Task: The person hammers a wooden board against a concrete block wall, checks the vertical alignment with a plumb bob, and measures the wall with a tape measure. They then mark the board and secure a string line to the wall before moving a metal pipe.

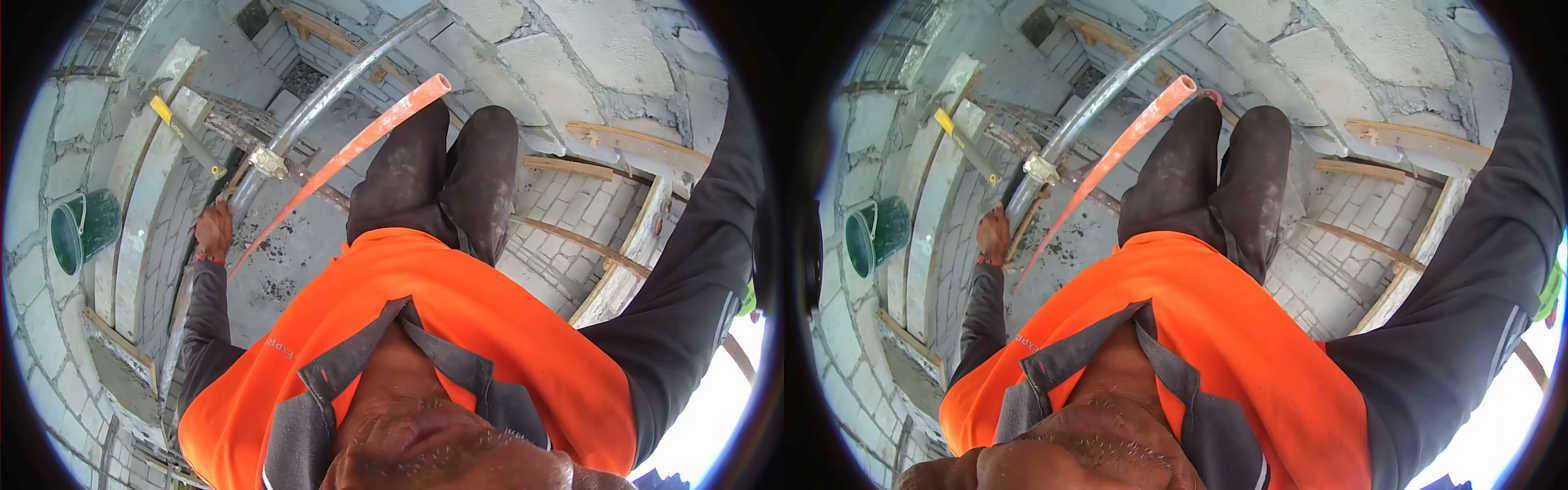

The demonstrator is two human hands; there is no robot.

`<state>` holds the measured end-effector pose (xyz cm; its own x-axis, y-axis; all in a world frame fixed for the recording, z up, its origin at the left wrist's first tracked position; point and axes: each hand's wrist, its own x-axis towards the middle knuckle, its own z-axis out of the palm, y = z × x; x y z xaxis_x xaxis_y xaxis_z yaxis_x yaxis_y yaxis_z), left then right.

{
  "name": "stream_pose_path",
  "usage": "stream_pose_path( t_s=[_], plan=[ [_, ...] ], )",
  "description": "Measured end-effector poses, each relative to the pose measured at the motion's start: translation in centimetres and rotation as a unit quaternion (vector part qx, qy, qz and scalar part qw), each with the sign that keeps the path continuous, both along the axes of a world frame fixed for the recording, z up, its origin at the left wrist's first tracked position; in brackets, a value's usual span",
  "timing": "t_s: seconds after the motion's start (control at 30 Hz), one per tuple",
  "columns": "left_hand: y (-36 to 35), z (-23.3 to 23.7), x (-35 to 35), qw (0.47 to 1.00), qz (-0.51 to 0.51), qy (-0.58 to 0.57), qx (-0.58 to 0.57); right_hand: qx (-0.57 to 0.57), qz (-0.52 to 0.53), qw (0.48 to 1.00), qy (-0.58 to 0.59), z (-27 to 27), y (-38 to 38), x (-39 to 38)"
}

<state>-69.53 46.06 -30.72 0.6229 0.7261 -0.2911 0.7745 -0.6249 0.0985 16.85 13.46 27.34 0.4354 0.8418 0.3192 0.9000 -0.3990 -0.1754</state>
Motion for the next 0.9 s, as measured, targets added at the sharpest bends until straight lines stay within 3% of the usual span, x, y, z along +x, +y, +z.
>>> stream_pose_path(
  t_s=[0.03,0.07,0.17,0.3,0.33,0.4,0.47,0.6,0.9],
  plan=[
    [-0.2,0.4,0.0,1.000,0.012,0.024,-0.005,-0.002,0.002,1.000,0.002,0.0,-0.3,0.2],
    [-0.1,1.2,0.1,0.998,-0.063,0.022,0.018,-0.002,0.004,1.000,0.006,0.1,-0.6,0.3],
    [0.3,1.3,0.0,0.992,-0.117,0.041,0.021,-0.008,0.012,1.000,0.021,0.3,-1.0,1.1],
    [1.3,-1.8,-1.8,0.995,-0.080,0.042,-0.044,-0.012,0.027,0.999,0.042,1.6,-0.5,2.7],
    [1.3,-1.4,-1.8,0.995,-0.084,0.039,-0.045,-0.012,0.032,0.998,0.050,1.7,-0.3,3.2],
    [0.4,0.6,-0.1,0.994,0.001,-0.082,-0.075,-0.010,0.049,0.996,0.070,2.2,-0.3,4.3],
    [0.3,2.5,1.1,0.993,0.010,-0.072,-0.098,0.006,0.100,0.990,0.095,2.2,0.0,6.4],
    [0.4,3.2,1.6,0.987,0.046,-0.028,-0.149,-0.045,-0.001,0.998,0.051,1.6,0.3,4.3],
    [0.8,1.7,1.5,0.986,0.041,-0.035,-0.156,-0.052,-0.065,0.997,0.007,1.2,-2.5,3.3]
  ],
)
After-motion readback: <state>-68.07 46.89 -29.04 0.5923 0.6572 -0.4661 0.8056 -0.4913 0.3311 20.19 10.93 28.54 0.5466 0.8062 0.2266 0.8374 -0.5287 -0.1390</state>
